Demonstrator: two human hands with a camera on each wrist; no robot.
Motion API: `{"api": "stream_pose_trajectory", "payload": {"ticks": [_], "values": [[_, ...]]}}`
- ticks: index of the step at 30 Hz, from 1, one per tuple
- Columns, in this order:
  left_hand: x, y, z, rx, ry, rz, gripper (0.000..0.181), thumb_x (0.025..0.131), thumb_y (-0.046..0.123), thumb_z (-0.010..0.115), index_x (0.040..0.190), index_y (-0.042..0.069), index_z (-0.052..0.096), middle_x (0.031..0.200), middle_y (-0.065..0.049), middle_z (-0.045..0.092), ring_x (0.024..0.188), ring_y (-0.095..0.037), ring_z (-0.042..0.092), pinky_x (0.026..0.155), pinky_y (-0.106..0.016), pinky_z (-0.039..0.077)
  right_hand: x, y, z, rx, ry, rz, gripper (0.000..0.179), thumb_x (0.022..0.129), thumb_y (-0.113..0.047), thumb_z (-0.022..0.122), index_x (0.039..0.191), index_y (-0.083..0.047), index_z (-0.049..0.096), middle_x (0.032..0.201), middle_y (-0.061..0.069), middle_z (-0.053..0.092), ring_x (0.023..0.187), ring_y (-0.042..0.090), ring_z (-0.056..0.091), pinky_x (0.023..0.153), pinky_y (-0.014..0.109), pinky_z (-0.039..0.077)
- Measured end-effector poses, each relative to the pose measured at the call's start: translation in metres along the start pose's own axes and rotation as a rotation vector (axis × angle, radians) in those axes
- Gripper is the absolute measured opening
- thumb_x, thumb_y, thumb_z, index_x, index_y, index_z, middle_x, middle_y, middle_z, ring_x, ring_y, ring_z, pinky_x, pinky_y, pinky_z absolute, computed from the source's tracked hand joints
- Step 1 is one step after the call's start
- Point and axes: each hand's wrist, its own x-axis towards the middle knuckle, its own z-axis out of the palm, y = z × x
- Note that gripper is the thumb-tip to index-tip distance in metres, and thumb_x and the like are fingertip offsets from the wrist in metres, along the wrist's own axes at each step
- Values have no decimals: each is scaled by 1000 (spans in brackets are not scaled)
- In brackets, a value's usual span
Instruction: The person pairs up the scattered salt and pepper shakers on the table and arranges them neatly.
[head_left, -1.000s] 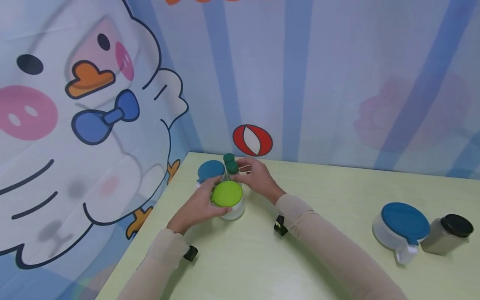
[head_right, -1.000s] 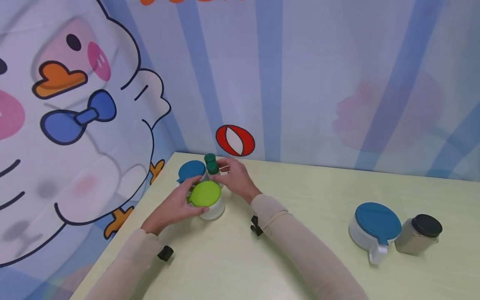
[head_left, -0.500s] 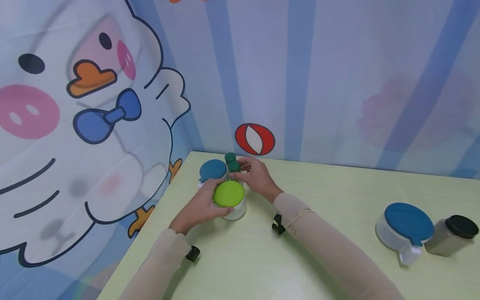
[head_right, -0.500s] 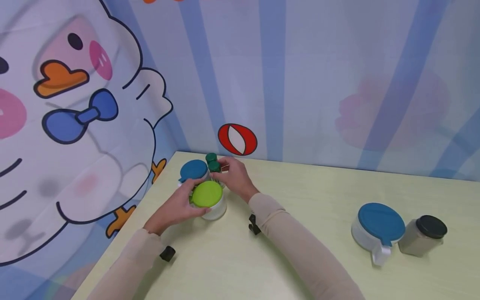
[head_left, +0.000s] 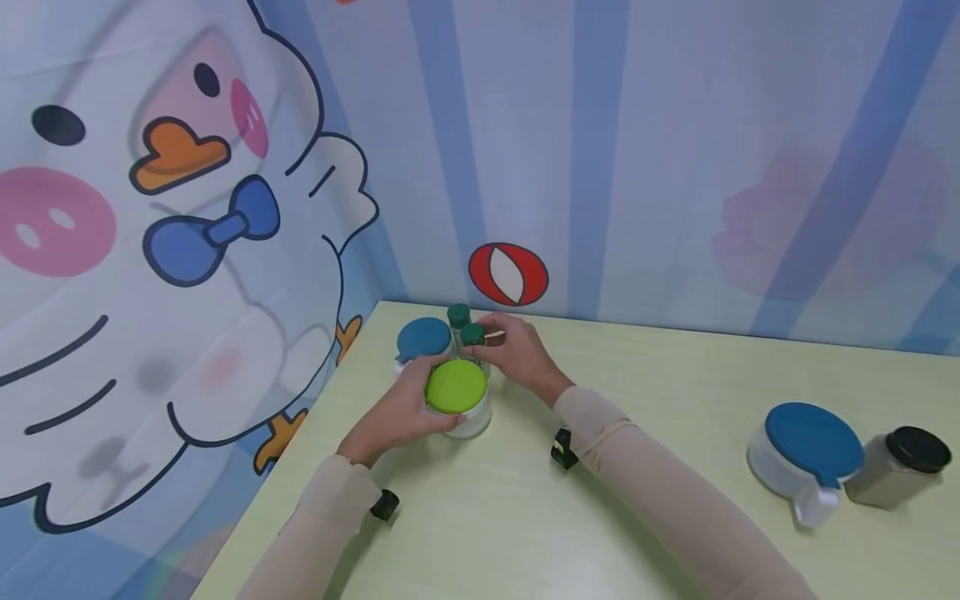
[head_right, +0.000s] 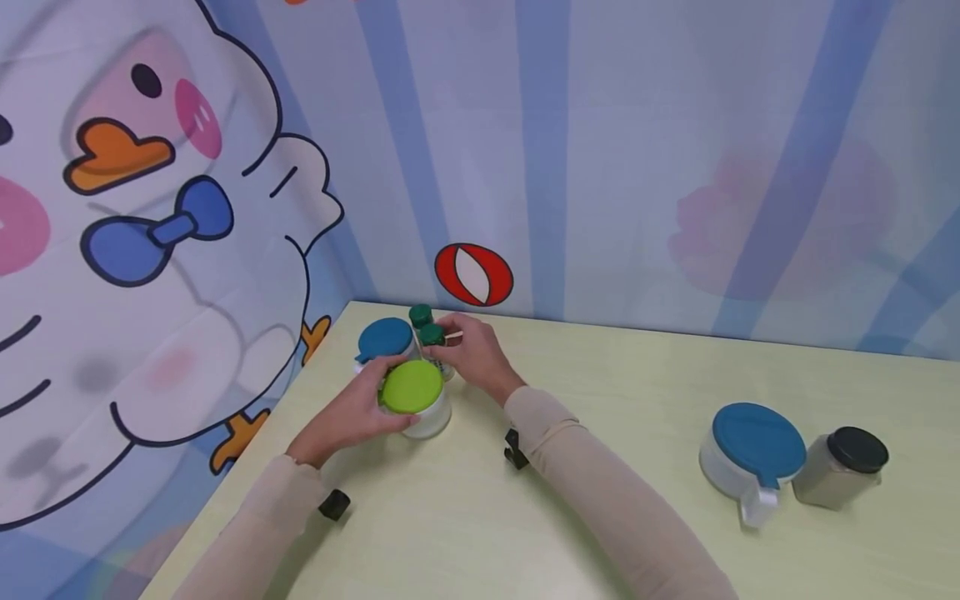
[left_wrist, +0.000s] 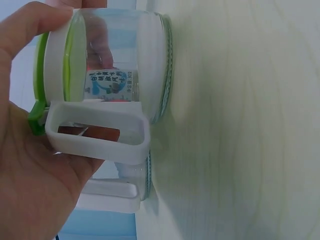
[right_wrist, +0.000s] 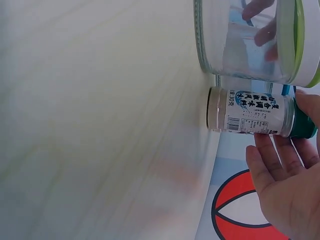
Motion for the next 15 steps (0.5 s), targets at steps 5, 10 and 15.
{"api": "stream_pose_trajectory", "payload": {"ticks": [5,10,15], "values": [[0,1,2,0,-5,-43,98,79,31,86,155,8,29,144,-8,47,123,-26,52,104,-48,49,-2,0,-3,-2,-19,-15,34,91,-21,78,123,-14,69,118,1,69,112,21,68,93,35,57],[1,-1,3,-1,5,-31,99,79,33,86,156,8,29,145,-8,46,123,-27,52,104,-48,49,-5,-1,-6,20,-50,-15,36,92,-21,77,126,-14,68,120,2,69,115,24,67,94,37,57],[1,-1,3,-10,11,-14,100,80,34,86,156,7,28,144,-8,46,123,-27,51,103,-48,49,-7,-1,-8,36,-77,-3,36,92,-19,76,127,-12,67,121,4,69,117,27,67,95,38,57]]}}
